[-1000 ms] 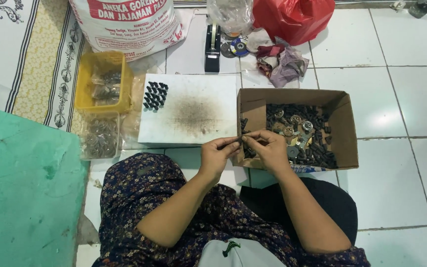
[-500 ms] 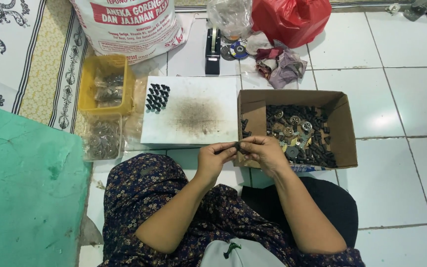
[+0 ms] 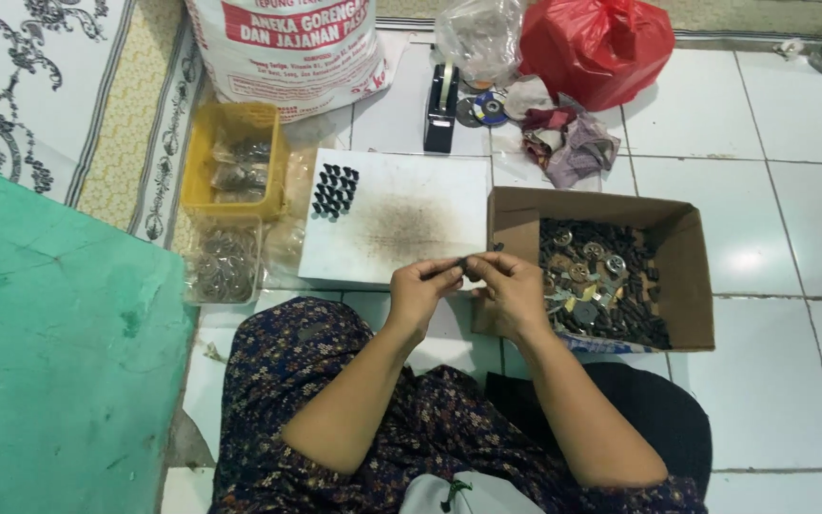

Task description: Assembling small black components and placing them into a grid on a board

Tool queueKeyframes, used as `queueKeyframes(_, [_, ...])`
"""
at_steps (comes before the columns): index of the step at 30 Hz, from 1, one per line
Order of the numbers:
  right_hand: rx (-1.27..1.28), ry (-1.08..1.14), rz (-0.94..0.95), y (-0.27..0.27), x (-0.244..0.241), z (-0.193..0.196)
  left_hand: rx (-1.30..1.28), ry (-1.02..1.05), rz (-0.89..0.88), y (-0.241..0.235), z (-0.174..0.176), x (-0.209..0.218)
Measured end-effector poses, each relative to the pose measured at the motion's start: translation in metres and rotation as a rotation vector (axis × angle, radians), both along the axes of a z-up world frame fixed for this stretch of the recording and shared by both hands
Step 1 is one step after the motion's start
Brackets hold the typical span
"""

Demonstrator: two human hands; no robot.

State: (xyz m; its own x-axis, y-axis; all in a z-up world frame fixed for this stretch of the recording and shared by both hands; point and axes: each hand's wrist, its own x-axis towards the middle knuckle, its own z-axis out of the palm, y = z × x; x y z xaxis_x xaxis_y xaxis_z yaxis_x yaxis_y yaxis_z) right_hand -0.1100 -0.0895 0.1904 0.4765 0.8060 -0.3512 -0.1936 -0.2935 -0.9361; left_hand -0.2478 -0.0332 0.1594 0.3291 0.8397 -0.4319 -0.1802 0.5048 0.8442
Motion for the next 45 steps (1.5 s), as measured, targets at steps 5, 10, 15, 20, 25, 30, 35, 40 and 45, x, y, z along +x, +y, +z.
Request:
queueKeyframes(5, [0.076,0.013,0.028,0.045,-0.036,0.008,0.025,-0.005,0.138,0.045,0.009,-0.024])
queueKeyframes(10, [0.081,-0.047,0.080,0.093,-0.074,0.008,0.087,0.078,0.187,0.088,0.013,-0.062])
queueKeyframes(15, [0.180,-0.129,0.180,0.132,-0.097,-0.006,0.220,0.231,0.144,0.117,0.025,-0.106])
queueKeyframes(20, [0.140,-0.293,0.241,0.150,-0.108,-0.047,0.208,0.603,0.383,0.136,0.018,-0.121])
queueKeyframes(25, [0.155,-0.524,0.250,0.156,-0.123,-0.071,0.206,0.777,0.445,0.138,0.006,-0.110])
queueKeyframes(30, [0.150,-0.621,0.241,0.160,-0.133,-0.064,0.166,0.690,0.457,0.144,-0.015,-0.105])
queueKeyframes(35, [0.158,-0.670,0.236,0.160,-0.132,-0.066,0.158,0.684,0.461,0.144,-0.014,-0.105])
queueKeyframes(40, [0.178,-0.731,0.233,0.159,-0.130,-0.068,0.139,0.699,0.437,0.145,-0.021,-0.103])
queueKeyframes(45, [0.179,-0.765,0.242,0.158,-0.128,-0.067,0.148,0.707,0.436,0.144,-0.021,-0.101])
